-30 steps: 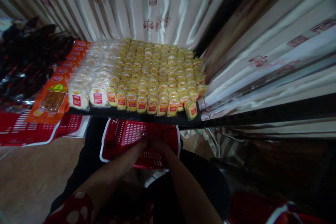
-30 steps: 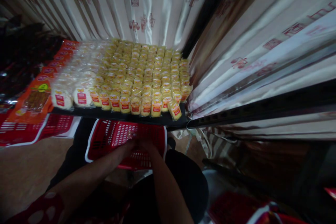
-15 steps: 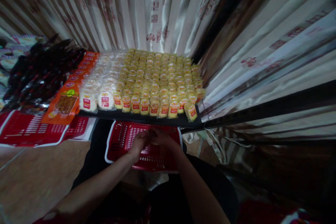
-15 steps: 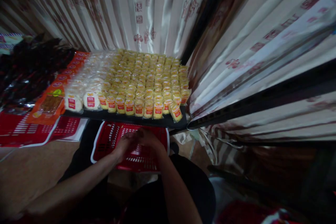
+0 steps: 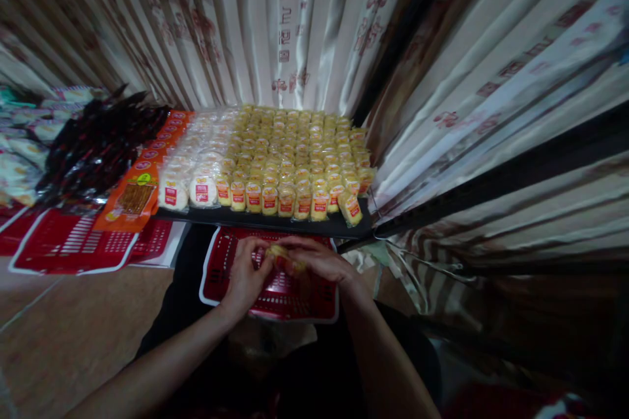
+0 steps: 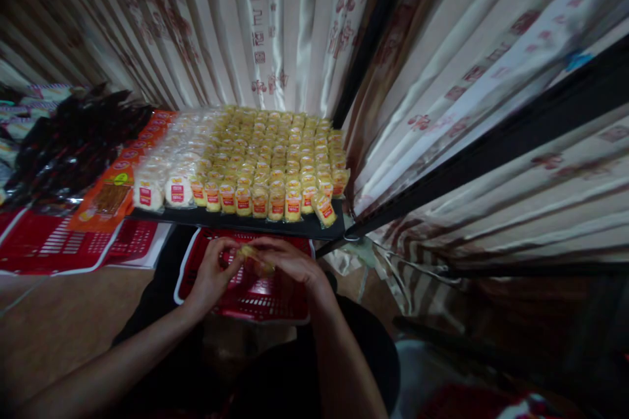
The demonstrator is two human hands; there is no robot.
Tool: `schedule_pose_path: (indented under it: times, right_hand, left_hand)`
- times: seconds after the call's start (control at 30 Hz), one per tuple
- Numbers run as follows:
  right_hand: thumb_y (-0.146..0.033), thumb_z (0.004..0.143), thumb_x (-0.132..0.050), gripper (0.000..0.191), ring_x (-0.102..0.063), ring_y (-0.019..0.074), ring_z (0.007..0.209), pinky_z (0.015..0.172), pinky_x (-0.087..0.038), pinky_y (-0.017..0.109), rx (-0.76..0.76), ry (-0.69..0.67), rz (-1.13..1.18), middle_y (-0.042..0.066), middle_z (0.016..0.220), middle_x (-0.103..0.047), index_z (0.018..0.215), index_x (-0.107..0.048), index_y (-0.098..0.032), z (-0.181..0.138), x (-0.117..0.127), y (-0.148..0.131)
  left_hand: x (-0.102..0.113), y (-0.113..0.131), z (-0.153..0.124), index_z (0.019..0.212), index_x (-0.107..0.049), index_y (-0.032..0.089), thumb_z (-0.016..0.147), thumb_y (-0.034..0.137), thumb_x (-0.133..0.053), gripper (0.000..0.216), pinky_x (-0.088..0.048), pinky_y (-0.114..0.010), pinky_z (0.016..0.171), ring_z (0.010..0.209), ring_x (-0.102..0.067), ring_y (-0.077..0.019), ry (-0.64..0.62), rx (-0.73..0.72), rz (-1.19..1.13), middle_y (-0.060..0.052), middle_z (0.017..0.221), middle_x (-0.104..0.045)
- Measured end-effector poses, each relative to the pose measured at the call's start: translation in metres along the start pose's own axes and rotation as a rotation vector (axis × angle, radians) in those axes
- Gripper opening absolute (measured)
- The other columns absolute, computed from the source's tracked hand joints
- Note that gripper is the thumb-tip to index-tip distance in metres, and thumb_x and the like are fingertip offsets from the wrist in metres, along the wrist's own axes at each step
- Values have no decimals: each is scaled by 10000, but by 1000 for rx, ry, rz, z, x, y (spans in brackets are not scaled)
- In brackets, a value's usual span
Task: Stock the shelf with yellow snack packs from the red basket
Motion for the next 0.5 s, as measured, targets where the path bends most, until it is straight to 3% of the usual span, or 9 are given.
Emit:
schedule_pose_path:
  times: [0.17,0.27,0.4,0.5]
  right_hand:
    - [-345,694,-691,307,-611,139,759,708,-464,257,-21,9,359,-7,867,-643,943,-618,-180,-5,-3,-8]
    - [-354,712,-690,291,-605,113,680,643,-463,228,-3,13,460,-14,812,-629,920,-599,-171,-7,-5,-15]
    - [-467,776,-608,375,-634,156,764,703,-502,303,60,0,489,35,884,-644,998,-569,-168,-9,-5,-22]
    - [-449,756,-641,437,-638,165,826,737,-503,305,109,33,456,53,943,-647,1082,-532,-180,-9,-4,-25]
  left_hand:
    - [-2,14,3,1093,-510,211,770,300,-586,344,-434,-305,870,975,-565,-178,-132,40,-156,-47,1038,-602]
    - [-5,19,7,1185,-455,198,755,302,-596,464,-462,-289,821,913,-593,-168,-198,82,-286,-44,985,-625]
    - [-7,25,11,1086,-495,174,708,303,-615,417,-488,-264,735,815,-602,-149,-106,160,-414,-35,933,-607]
    - [-7,27,10,1063,-485,170,683,310,-630,431,-486,-248,693,774,-592,-132,-5,218,-434,-30,930,-585]
Point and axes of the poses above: each hand's wrist, its own z-axis towards the middle knuckle, its own x-axis out of the back of the hand, y = z × x, the point moved 3 cm from there along z, towards the middle knuckle
